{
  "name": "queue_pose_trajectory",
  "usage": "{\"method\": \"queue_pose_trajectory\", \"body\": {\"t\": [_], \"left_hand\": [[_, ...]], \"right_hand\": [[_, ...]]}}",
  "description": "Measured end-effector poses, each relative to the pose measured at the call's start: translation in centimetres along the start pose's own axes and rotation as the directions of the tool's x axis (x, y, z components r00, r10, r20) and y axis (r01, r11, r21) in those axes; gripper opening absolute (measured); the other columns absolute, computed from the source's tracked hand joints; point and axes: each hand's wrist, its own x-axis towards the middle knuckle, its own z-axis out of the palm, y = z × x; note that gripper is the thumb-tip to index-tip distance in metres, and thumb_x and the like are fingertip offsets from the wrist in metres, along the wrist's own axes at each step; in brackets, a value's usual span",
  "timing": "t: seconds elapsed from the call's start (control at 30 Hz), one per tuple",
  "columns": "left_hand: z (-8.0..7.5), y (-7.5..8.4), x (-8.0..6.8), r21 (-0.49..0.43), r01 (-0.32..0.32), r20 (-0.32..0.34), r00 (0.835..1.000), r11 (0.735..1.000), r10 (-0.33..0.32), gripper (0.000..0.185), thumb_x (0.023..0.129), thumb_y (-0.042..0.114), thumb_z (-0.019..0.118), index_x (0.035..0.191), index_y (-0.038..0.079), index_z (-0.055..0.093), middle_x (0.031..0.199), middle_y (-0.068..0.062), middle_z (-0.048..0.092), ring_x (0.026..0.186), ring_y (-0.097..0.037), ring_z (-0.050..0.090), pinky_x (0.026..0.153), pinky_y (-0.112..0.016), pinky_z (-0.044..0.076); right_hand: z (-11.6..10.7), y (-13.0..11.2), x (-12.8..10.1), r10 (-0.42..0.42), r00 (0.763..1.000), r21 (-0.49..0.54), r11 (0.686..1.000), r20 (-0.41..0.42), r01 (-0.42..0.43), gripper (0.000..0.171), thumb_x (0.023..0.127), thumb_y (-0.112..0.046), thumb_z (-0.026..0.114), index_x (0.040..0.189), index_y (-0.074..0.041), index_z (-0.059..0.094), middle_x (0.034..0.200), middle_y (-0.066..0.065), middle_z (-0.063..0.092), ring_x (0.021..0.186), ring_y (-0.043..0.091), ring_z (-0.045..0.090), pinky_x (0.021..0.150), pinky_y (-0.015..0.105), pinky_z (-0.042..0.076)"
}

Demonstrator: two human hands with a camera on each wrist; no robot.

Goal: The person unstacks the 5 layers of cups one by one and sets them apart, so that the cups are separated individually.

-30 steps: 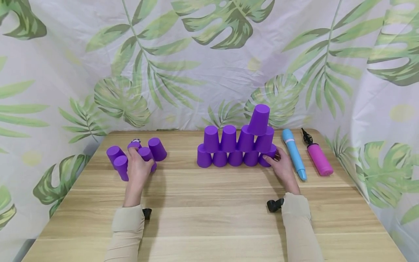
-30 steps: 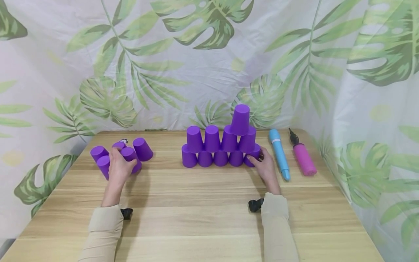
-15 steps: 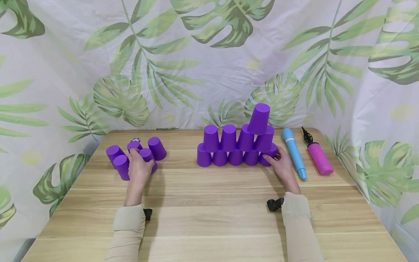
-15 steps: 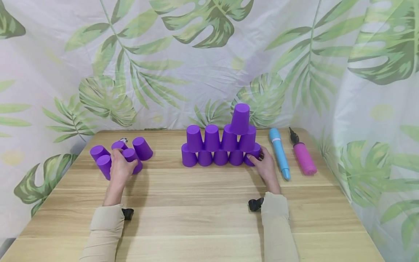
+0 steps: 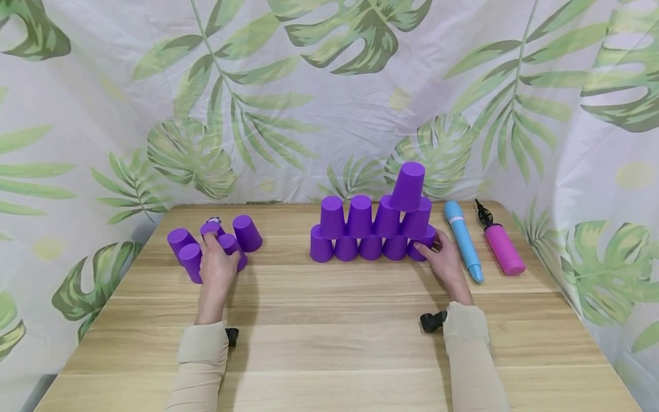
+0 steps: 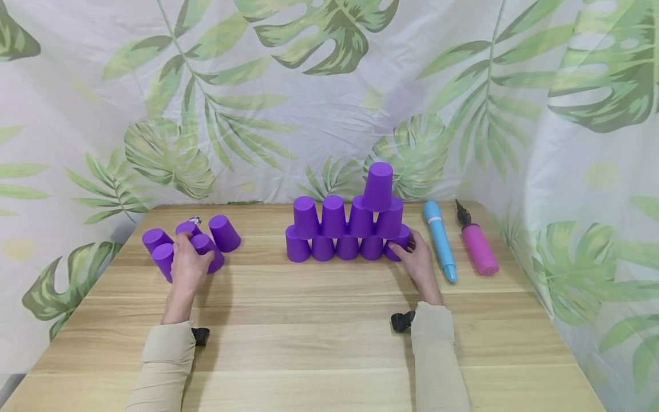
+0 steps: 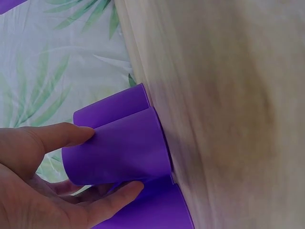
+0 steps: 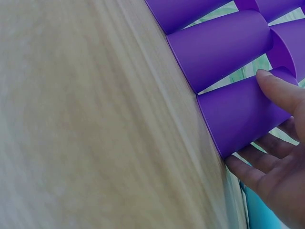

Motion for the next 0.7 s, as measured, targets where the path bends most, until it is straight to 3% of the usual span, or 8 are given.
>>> {"method": "queue_pose_trajectory", "body": {"t": [0.4, 0.6, 0.7], "left_hand": [[-0.6, 1.1, -0.4, 0.034, -0.047, -0.031, 0.998, 0.998, 0.048, 0.063, 0.083, 0.004, 0.063, 0.139, -0.001, 0.034, 0.134, -0.032, 0.039, 0.113, -0.055, 0.047, 0.086, -0.071, 0.039], [-2.3, 4.4, -1.8, 0.057, -0.124, -0.107, 0.986, 0.991, 0.129, 0.051, 0.087, 0.011, 0.063, 0.133, -0.002, 0.043, 0.129, -0.026, 0.045, 0.115, -0.048, 0.046, 0.083, -0.069, 0.040], [-2.5, 6.6, -2.7, 0.011, -0.239, -0.142, 0.961, 0.971, 0.238, 0.046, 0.087, 0.008, 0.063, 0.129, -0.003, 0.048, 0.124, -0.025, 0.049, 0.112, -0.044, 0.048, 0.086, -0.062, 0.042]], "right_hand": [[-0.1, 0.2, -0.1, 0.010, 1.000, 0.027, 1.000, 0.009, -0.010, 0.067, 0.089, -0.022, 0.069, 0.144, 0.000, 0.038, 0.137, 0.024, 0.047, 0.126, 0.039, 0.046, 0.106, 0.048, 0.038], [-0.1, 0.1, -0.1, 0.026, 1.000, -0.001, 1.000, 0.016, -0.026, 0.068, 0.090, -0.024, 0.069, 0.145, 0.000, 0.037, 0.139, 0.024, 0.046, 0.127, 0.039, 0.045, 0.105, 0.047, 0.039], [-0.2, -0.1, 0.0, 0.027, 1.000, -0.012, 1.000, 0.016, -0.027, 0.068, 0.090, -0.024, 0.069, 0.144, -0.001, 0.037, 0.140, 0.024, 0.046, 0.127, 0.040, 0.046, 0.105, 0.047, 0.039]]}}
